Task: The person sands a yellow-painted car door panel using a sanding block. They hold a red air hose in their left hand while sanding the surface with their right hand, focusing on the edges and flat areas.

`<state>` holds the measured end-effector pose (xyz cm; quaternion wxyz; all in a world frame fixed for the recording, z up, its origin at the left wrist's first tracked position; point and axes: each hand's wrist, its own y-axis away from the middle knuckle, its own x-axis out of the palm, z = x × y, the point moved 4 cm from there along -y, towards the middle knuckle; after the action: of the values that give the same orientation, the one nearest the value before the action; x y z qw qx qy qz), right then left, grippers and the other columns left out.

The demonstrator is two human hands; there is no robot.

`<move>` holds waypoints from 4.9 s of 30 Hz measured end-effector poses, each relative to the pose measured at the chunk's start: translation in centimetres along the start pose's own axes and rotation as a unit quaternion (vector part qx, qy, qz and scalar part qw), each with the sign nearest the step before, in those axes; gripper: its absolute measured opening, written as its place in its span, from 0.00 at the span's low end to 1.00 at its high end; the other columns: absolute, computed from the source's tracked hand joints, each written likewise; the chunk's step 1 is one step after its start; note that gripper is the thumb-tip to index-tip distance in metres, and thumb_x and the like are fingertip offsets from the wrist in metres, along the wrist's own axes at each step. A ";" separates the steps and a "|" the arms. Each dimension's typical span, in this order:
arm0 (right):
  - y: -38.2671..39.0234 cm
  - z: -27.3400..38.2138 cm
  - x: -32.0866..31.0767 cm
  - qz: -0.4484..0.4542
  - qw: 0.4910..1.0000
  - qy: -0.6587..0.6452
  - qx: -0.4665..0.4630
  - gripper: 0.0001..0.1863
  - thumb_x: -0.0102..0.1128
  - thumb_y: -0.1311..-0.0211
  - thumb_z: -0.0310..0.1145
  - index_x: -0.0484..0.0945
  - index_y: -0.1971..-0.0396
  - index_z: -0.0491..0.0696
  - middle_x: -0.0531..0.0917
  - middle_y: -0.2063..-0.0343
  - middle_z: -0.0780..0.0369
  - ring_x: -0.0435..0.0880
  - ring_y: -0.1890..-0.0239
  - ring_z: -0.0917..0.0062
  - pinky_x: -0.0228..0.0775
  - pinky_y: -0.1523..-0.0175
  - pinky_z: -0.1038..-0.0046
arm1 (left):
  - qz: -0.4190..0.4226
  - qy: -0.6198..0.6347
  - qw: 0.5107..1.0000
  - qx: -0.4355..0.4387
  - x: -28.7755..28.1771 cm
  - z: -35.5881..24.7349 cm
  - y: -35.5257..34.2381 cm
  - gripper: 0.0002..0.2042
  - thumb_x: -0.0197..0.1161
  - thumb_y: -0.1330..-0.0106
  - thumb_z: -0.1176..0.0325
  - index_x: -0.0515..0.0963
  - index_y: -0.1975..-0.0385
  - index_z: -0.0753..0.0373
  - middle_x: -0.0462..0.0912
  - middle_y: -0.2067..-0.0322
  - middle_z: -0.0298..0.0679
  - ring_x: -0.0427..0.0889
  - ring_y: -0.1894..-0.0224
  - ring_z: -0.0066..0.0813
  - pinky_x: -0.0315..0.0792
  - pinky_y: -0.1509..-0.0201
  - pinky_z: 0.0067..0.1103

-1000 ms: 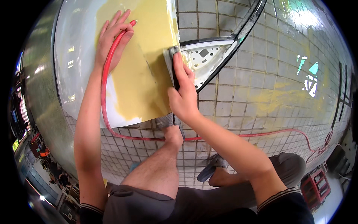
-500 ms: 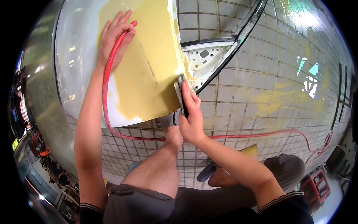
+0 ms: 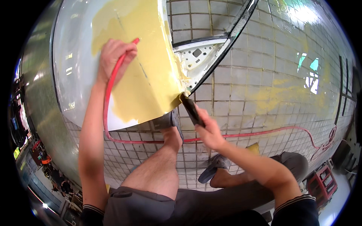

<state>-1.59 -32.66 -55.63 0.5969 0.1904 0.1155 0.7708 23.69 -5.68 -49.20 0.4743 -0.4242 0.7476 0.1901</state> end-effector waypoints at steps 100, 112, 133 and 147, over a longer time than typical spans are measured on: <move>-7.1 8.1 -11.4 0.002 0.960 -0.260 0.100 0.17 0.58 0.25 0.23 0.73 0.39 0.42 0.87 0.51 0.60 0.87 0.51 0.77 0.81 0.45 0.72 | 0.043 0.633 0.733 -0.246 5.8 -14.0 4.3 0.36 0.86 0.50 0.78 0.59 0.55 0.52 0.73 0.48 0.32 0.74 0.33 0.30 0.66 0.25 0.33; -9.3 6.7 -0.9 -0.116 0.980 -0.163 0.022 0.21 0.73 0.32 0.28 0.75 0.45 0.41 0.87 0.53 0.62 0.85 0.52 0.81 0.79 0.45 0.74 | -0.095 0.571 0.772 -0.262 4.7 -11.5 6.2 0.22 0.62 0.32 0.87 0.60 0.52 0.54 0.65 0.55 0.31 0.69 0.52 0.17 0.72 0.48 0.19; -8.2 7.3 2.7 -0.120 0.989 -0.075 -0.053 0.27 0.56 0.29 0.19 0.65 0.32 0.41 0.81 0.46 0.55 0.81 0.46 0.70 0.73 0.38 0.68 | -0.110 0.545 0.802 -0.217 7.0 -13.2 6.6 0.19 0.62 0.28 0.81 0.60 0.47 0.58 0.70 0.39 0.46 0.66 0.32 0.29 0.58 0.26 0.29; -7.4 5.7 4.1 -0.224 0.955 0.138 -0.139 0.34 0.60 0.36 0.22 0.59 0.31 0.35 0.68 0.45 0.45 0.72 0.45 0.52 0.71 0.39 0.60 | -0.014 0.629 0.755 -0.184 6.3 -14.7 7.1 0.23 0.60 0.21 0.48 0.59 0.45 0.57 0.72 0.33 0.63 0.71 0.31 0.43 0.61 0.24 0.39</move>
<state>6.48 -27.05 -52.87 0.7529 -0.0334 0.1277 0.6447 8.66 -14.66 -48.50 -0.1873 -0.5379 0.8219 0.0074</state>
